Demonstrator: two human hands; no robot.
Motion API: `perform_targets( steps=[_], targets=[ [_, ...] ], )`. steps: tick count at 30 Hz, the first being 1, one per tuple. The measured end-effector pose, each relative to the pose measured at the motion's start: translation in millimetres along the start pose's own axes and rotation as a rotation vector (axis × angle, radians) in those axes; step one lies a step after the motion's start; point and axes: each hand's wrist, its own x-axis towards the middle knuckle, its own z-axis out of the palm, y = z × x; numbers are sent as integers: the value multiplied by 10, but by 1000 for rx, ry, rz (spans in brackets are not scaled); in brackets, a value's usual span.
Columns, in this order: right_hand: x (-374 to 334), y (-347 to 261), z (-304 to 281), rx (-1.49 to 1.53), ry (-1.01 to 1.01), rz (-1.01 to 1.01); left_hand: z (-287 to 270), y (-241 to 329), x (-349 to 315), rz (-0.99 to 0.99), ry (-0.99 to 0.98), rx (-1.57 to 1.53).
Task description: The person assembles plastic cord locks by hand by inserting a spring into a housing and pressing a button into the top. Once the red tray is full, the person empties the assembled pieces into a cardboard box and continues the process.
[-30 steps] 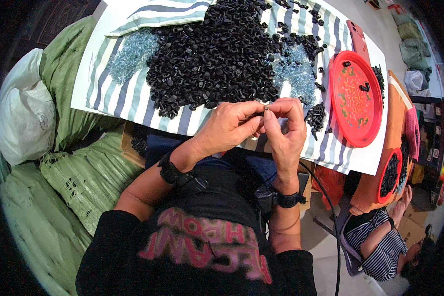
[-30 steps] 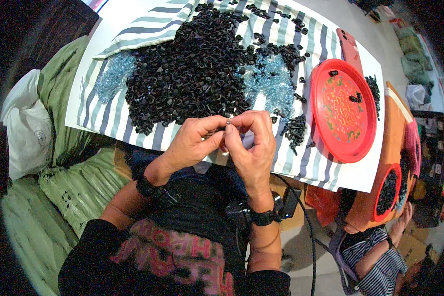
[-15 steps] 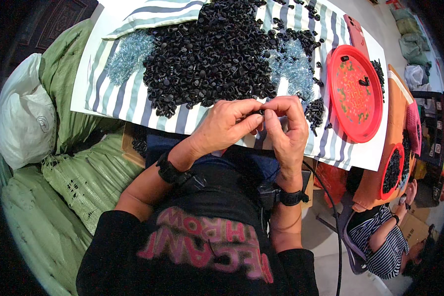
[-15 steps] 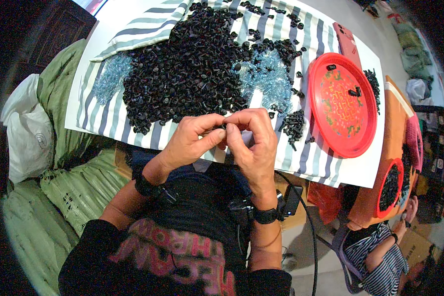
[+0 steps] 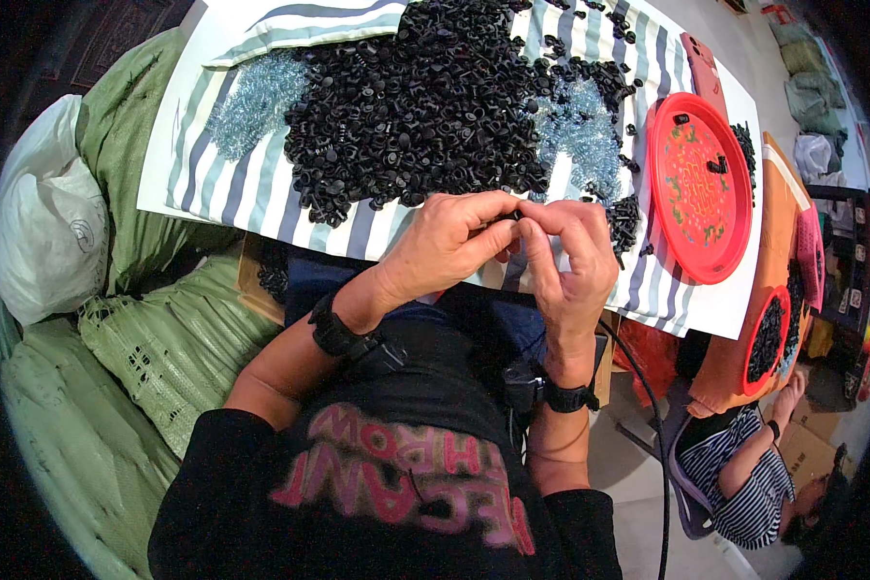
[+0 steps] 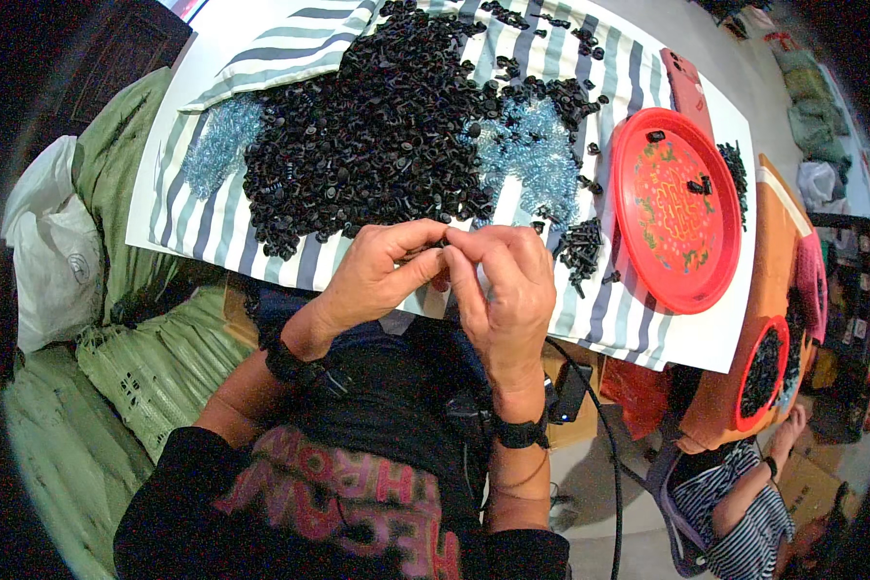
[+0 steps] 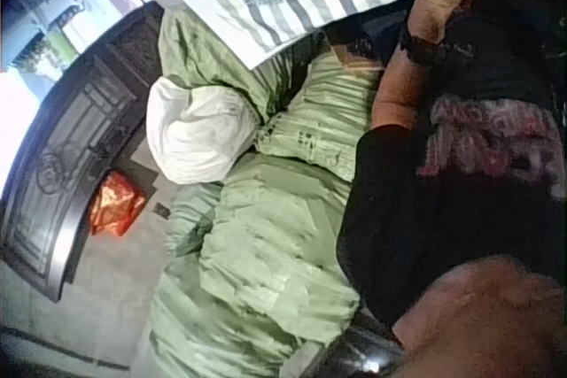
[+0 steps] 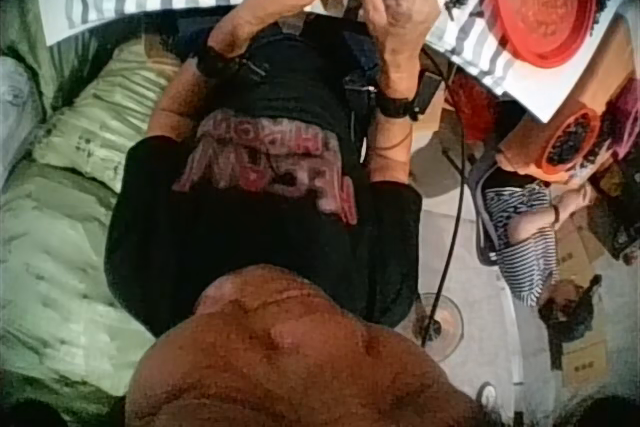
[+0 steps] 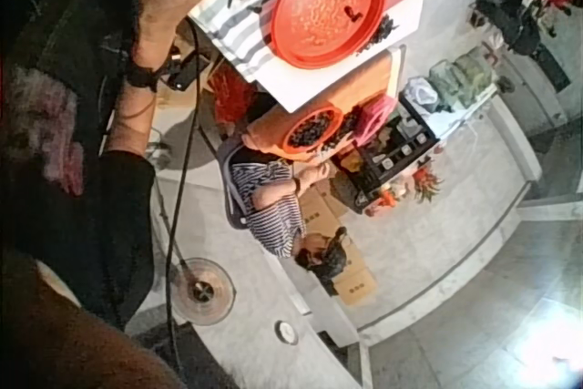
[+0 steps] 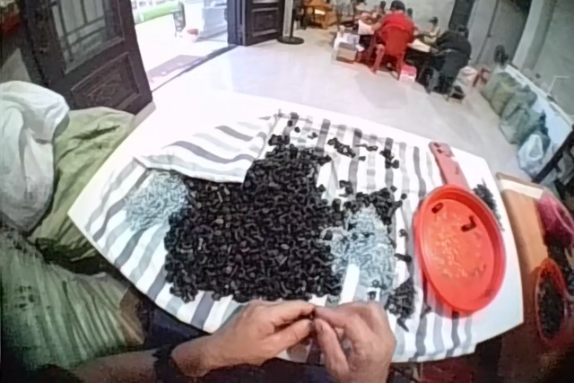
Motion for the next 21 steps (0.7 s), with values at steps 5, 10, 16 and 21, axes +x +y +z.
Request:
perform_targets(
  steps=[5, 10, 16, 21],
  targets=[
    [11, -1, -63, -74, -25, -81, 14, -17, -6, -9, 30, 6],
    [84, 294, -334, -300, 58, 84, 5, 32, 12, -21, -6, 11],
    [158, 476, -378, -603, -33, 51, 17, 12, 16, 6, 1, 64],
    [144, 500, -335, -655, -92, 61, 34, 8, 20, -11, 8, 64]
  ],
)
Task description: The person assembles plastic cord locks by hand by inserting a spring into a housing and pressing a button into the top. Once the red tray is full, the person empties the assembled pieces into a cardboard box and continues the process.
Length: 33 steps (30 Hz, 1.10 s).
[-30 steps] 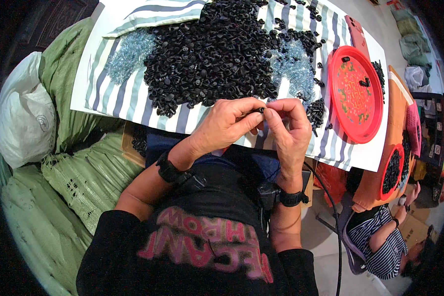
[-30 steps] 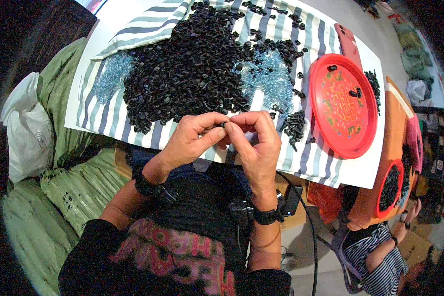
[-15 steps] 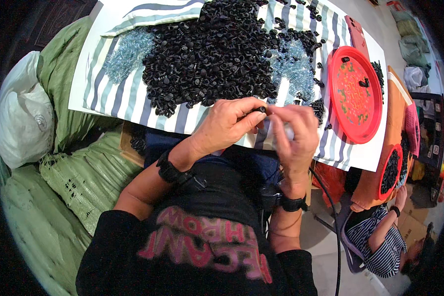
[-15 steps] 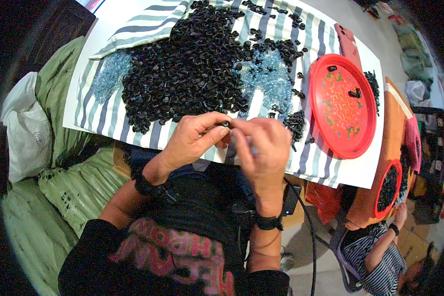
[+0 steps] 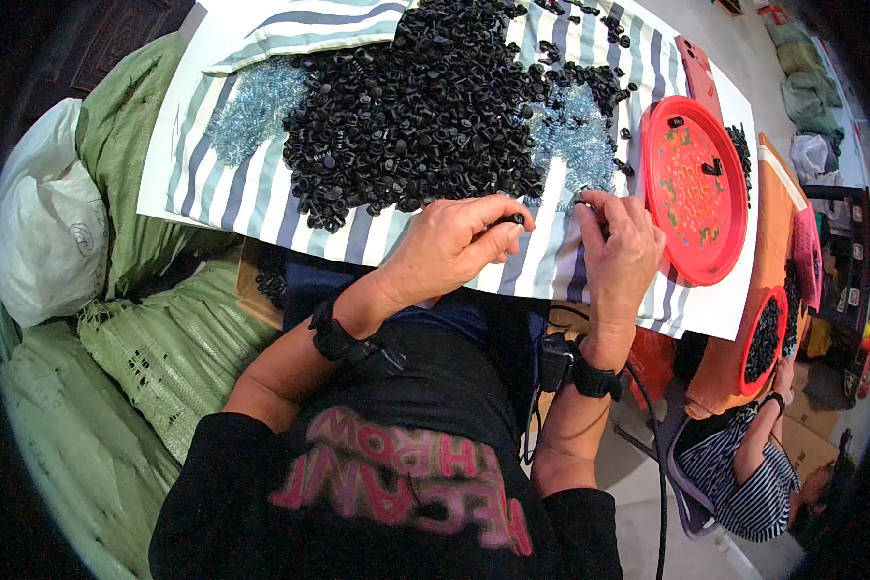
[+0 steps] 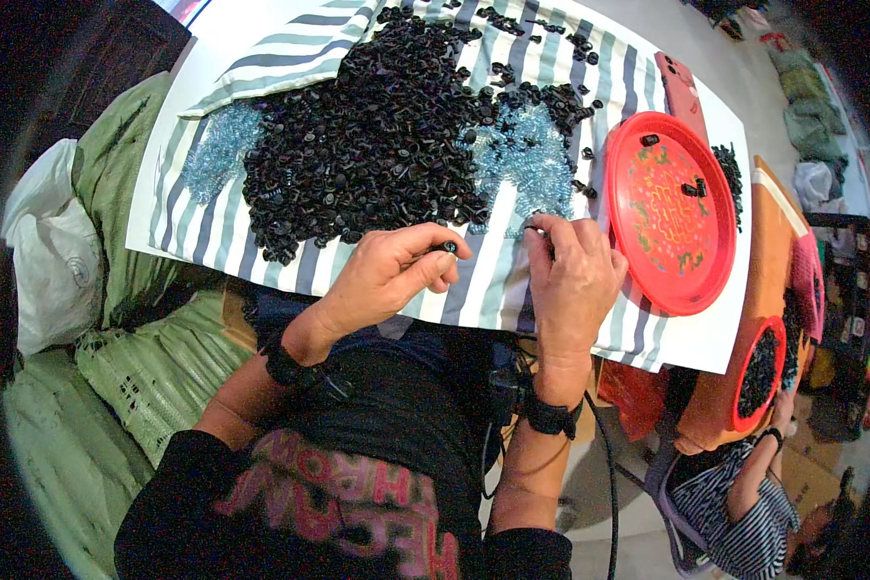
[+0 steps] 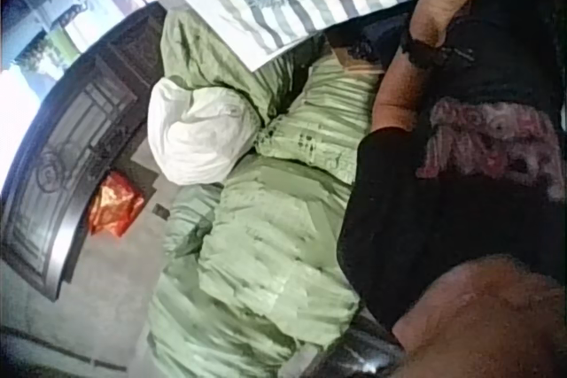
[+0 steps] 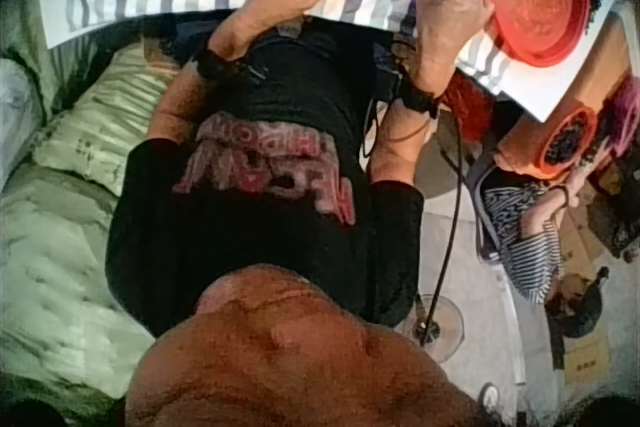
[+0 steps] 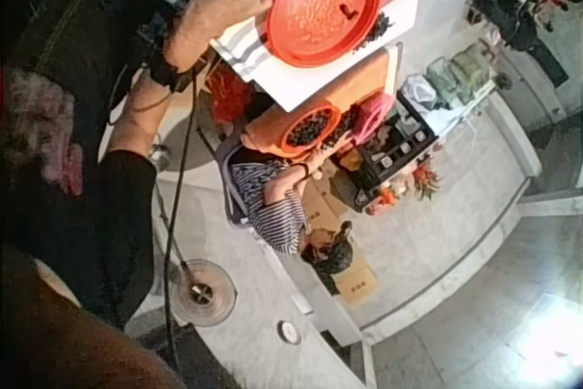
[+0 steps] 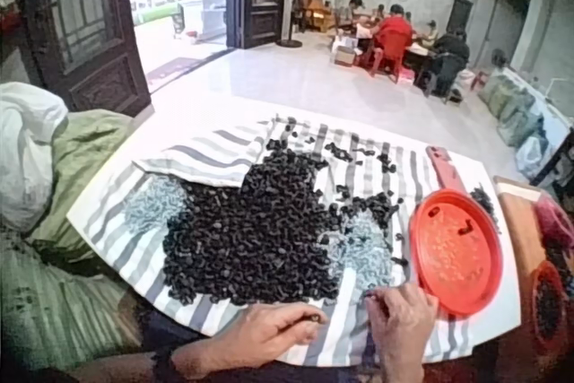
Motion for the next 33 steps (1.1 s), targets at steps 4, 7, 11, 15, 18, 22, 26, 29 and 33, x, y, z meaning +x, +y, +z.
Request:
perform_targets(
  steps=[4, 7, 11, 15, 18, 22, 26, 29, 33],
  targets=[
    [6, -39, -29, -15, -8, -6, 1, 30, 8, 1, 14, 33],
    [-1, -44, -27, 28, -20, 10, -4, 32, 7, 0, 13, 25],
    [-29, -261, -116, 452, -40, 129, -17, 6, 11, 1, -4, 9],
    [-36, -511, -82, 780, -19, 145, 10, -70, 17, -22, 8, -37],
    [-73, -549, 25, 774, -13, 121, -20, -37, 29, 5, -9, 0],
    [-96, -542, 7, 722, 10, 63, -24, -38, 37, 9, 0, 33],
    [-84, -506, 5, 678, -25, 31, -43, -42, 38, -3, -12, 44],
    [-96, -478, 59, 434, 113, -178, -49, -26, 43, -37, -35, 28],
    [-81, -470, 6, 303, 86, -266, -12, -82, 75, 3, 42, 1]
  ],
)
